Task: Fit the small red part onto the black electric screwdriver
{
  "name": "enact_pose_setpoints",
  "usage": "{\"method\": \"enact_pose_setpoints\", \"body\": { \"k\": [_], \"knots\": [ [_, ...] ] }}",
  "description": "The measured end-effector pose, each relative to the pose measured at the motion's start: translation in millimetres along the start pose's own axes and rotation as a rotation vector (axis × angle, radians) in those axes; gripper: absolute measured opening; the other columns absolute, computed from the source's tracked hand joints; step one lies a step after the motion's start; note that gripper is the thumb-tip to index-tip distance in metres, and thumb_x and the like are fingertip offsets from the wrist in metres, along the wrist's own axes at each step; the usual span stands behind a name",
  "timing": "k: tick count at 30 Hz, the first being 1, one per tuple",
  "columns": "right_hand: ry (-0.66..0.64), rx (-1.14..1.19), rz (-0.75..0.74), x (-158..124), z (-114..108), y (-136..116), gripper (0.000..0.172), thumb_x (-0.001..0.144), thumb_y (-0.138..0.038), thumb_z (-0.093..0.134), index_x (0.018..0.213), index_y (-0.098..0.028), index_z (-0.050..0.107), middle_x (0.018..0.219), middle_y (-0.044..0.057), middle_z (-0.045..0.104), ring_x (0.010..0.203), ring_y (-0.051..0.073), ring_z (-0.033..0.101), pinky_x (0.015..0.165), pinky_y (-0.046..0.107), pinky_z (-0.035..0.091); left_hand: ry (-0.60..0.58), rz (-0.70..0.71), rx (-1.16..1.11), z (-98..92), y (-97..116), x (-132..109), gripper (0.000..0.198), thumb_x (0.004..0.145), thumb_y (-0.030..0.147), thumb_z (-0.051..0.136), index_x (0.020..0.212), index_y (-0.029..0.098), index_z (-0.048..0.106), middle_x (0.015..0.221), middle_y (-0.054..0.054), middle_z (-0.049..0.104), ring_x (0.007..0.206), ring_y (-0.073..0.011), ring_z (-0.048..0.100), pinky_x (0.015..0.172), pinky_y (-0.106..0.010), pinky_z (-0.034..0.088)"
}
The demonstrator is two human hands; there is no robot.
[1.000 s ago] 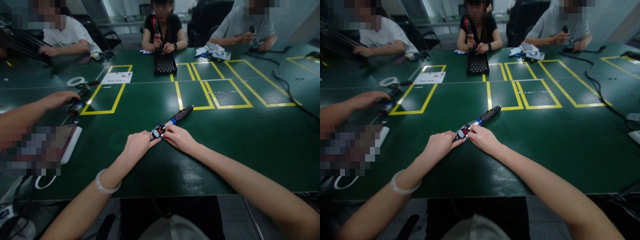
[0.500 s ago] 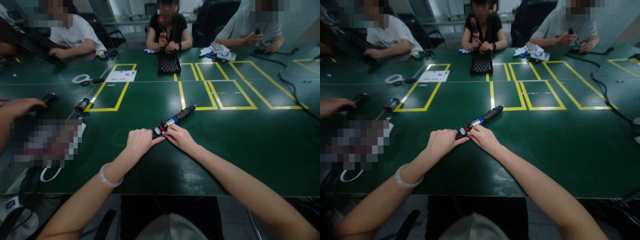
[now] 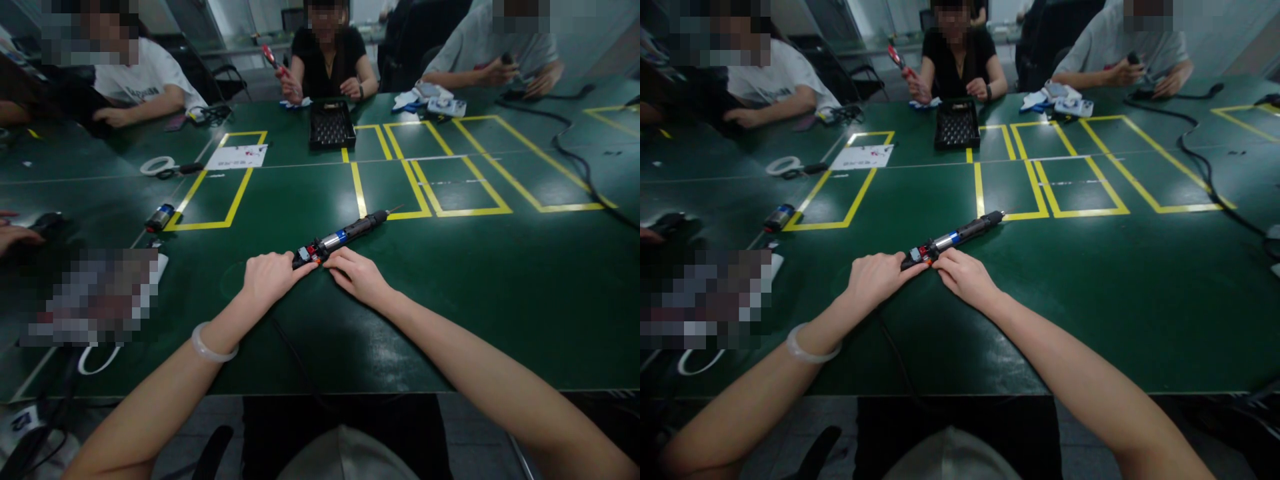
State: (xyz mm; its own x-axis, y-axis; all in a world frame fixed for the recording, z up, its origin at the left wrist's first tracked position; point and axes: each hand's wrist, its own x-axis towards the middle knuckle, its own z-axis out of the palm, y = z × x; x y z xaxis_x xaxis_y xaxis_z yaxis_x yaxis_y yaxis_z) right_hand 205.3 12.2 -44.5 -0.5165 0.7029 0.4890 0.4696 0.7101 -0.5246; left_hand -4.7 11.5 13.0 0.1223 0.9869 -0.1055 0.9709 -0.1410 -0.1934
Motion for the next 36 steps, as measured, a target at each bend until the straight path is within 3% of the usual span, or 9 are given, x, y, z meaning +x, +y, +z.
{"method": "enact_pose_setpoints", "body": {
  "k": [7, 17, 19, 22, 25, 28, 32, 36],
  "knots": [
    [-0.023, 0.026, 0.055, -4.3, -6.8, -0.8, 0.018, 0.096, -0.016, 0.050, 0.105, -0.021, 0.064, 0.109, 0.007, 0.064, 0.102, 0.018, 0.064, 0.088, 0.031, 0.054, 0.012, -0.134, -0.032, 3.6, -26.6, 18.6, 0.093, 0.082, 0.087, 0.015, 0.096, 0.017, 0.075, 0.086, -0.020, 0.072, 0.084, -0.0381, 0.069, 0.067, -0.038, 0.047],
    [-0.040, 0.038, 0.062, -3.7, -7.5, -2.9, 0.016, 0.096, -0.017, 0.050, 0.100, -0.020, 0.065, 0.107, 0.007, 0.065, 0.098, 0.018, 0.065, 0.085, 0.030, 0.054, -0.034, -0.452, -0.107, 15.9, -111.2, 49.2, 0.100, 0.077, 0.090, 0.014, 0.094, 0.012, 0.074, 0.103, -0.028, 0.069, 0.094, -0.0406, 0.066, 0.071, -0.044, 0.046],
    [-0.048, 0.034, 0.062, -3.3, -8.0, -3.2, 0.016, 0.096, -0.016, 0.050, 0.099, -0.020, 0.065, 0.107, 0.007, 0.066, 0.098, 0.018, 0.065, 0.085, 0.030, 0.053, -0.029, -0.490, -0.103, 19.4, -127.6, 50.5, 0.101, 0.077, 0.091, 0.012, 0.095, 0.011, 0.072, 0.100, -0.028, 0.069, 0.092, -0.0389, 0.065, 0.070, -0.043, 0.046],
    [-0.057, 0.028, 0.064, -3.1, -8.6, -3.7, 0.016, 0.096, -0.016, 0.050, 0.099, -0.019, 0.065, 0.107, 0.007, 0.065, 0.097, 0.018, 0.065, 0.085, 0.030, 0.053, 0.021, -0.504, -0.107, 24.5, -146.1, 48.4, 0.104, 0.077, 0.092, 0.006, 0.093, 0.009, 0.068, 0.081, -0.018, 0.067, 0.088, -0.0350, 0.062, 0.071, -0.041, 0.044],
    [-0.063, 0.030, 0.062, -3.2, -8.5, -4.0, 0.016, 0.096, -0.015, 0.050, 0.099, -0.019, 0.065, 0.107, 0.007, 0.065, 0.097, 0.018, 0.065, 0.085, 0.030, 0.053, 0.088, -0.539, -0.122, 28.7, -153.1, 43.3, 0.105, 0.078, 0.091, 0.002, 0.096, 0.008, 0.064, 0.070, -0.010, 0.060, 0.086, -0.0310, 0.059, 0.072, -0.038, 0.041],
    [-0.066, 0.025, 0.061, -3.4, -7.8, -4.1, 0.015, 0.096, -0.016, 0.050, 0.099, -0.019, 0.065, 0.107, 0.007, 0.065, 0.097, 0.018, 0.065, 0.085, 0.030, 0.053, 0.226, -0.511, -0.124, 30.5, -148.8, 38.7, 0.099, 0.083, 0.086, 0.004, 0.109, 0.008, 0.059, 0.085, -0.009, 0.062, 0.091, -0.0280, 0.058, 0.073, -0.035, 0.037],
    [-0.073, 0.026, 0.062, -3.4, -7.1, -3.8, 0.016, 0.096, -0.016, 0.050, 0.100, -0.019, 0.065, 0.107, 0.007, 0.065, 0.097, 0.018, 0.065, 0.086, 0.030, 0.053, 0.396, -0.358, -0.107, 31.0, -139.3, 40.2, 0.073, 0.095, 0.072, 0.018, 0.122, 0.013, 0.052, 0.115, -0.012, 0.060, 0.107, -0.0291, 0.053, 0.075, -0.032, 0.037],
    [-0.083, 0.029, 0.066, -2.9, -6.9, -3.3, 0.015, 0.096, -0.016, 0.051, 0.100, -0.019, 0.066, 0.108, 0.008, 0.065, 0.098, 0.018, 0.065, 0.087, 0.030, 0.053, 0.403, -0.265, -0.137, 36.1, -138.9, 49.8, 0.045, 0.097, 0.052, 0.038, 0.114, 0.015, 0.058, 0.122, -0.018, 0.056, 0.114, -0.0330, 0.049, 0.085, -0.038, 0.038]
  ]
}}
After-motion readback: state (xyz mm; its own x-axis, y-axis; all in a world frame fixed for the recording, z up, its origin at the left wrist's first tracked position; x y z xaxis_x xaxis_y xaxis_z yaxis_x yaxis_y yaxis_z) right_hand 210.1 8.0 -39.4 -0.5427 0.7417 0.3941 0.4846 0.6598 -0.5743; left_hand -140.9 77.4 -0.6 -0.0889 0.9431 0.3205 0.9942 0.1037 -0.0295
